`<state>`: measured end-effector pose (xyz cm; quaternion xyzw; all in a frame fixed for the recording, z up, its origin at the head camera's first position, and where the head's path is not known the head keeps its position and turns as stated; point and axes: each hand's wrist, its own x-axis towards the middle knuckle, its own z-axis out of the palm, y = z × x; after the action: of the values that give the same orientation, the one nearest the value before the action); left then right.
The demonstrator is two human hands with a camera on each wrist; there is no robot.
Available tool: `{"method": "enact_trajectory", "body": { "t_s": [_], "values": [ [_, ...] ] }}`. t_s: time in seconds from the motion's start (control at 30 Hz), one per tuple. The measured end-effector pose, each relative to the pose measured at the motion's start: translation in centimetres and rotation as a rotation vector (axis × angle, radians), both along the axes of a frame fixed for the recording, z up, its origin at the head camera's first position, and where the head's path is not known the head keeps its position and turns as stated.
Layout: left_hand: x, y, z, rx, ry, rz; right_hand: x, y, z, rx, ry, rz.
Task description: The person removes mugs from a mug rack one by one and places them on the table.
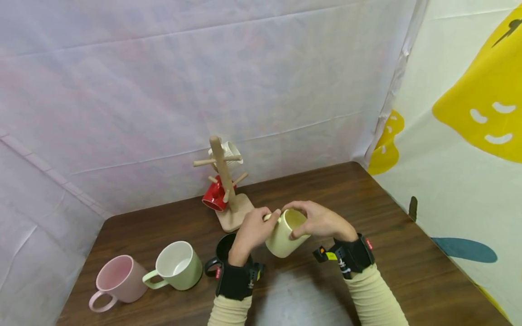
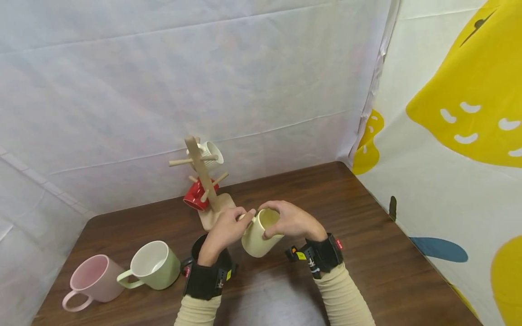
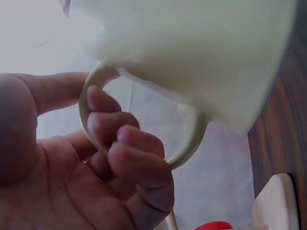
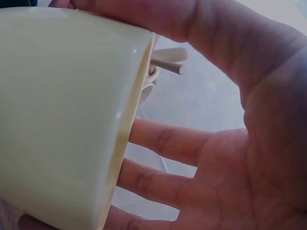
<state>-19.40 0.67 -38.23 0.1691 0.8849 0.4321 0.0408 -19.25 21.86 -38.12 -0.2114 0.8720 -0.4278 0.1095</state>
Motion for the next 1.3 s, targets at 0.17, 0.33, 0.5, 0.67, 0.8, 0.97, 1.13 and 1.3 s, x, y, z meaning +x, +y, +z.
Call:
{"method": "enact_trajectory", "body": {
  "t_s": [0.17,0.33,0.5,0.67,0.8,0.97,1.13,1.3],
  "values": [
    [0.1,0.1,-0.2,0.011,-0.003,0.018,0.0,0.0,0.1,0.002,-0.003,-0.002],
    [0.1,0.2,-0.3,0.017,-0.008,0.028,0.1,0.1,0.1,0.017,-0.005,-0.009],
    [0.2,0.2,-0.5,0.022,-0.016,0.036,0.2,0.1,0.1,0.031,-0.011,-0.018],
    [0.3,0.2,-0.6,0.029,-0.022,0.037,0.3,0.1,0.2,0.025,-0.022,-0.021],
    [0.3,0.1,-0.7,0.035,-0.027,0.042,0.2,0.0,0.2,0.02,-0.032,-0.022],
    [0.3,0.1,-0.8,0.039,-0.03,0.048,0.2,-0.1,0.3,0.031,-0.035,-0.027],
    [0.4,0.0,-1.0,0.052,-0.041,0.049,0.2,-0.1,0.3,0.042,-0.028,-0.025],
    [0.4,-0.1,-1.2,0.071,-0.063,0.048,0.2,-0.2,0.2,0.043,-0.033,-0.022]
  ]
}}
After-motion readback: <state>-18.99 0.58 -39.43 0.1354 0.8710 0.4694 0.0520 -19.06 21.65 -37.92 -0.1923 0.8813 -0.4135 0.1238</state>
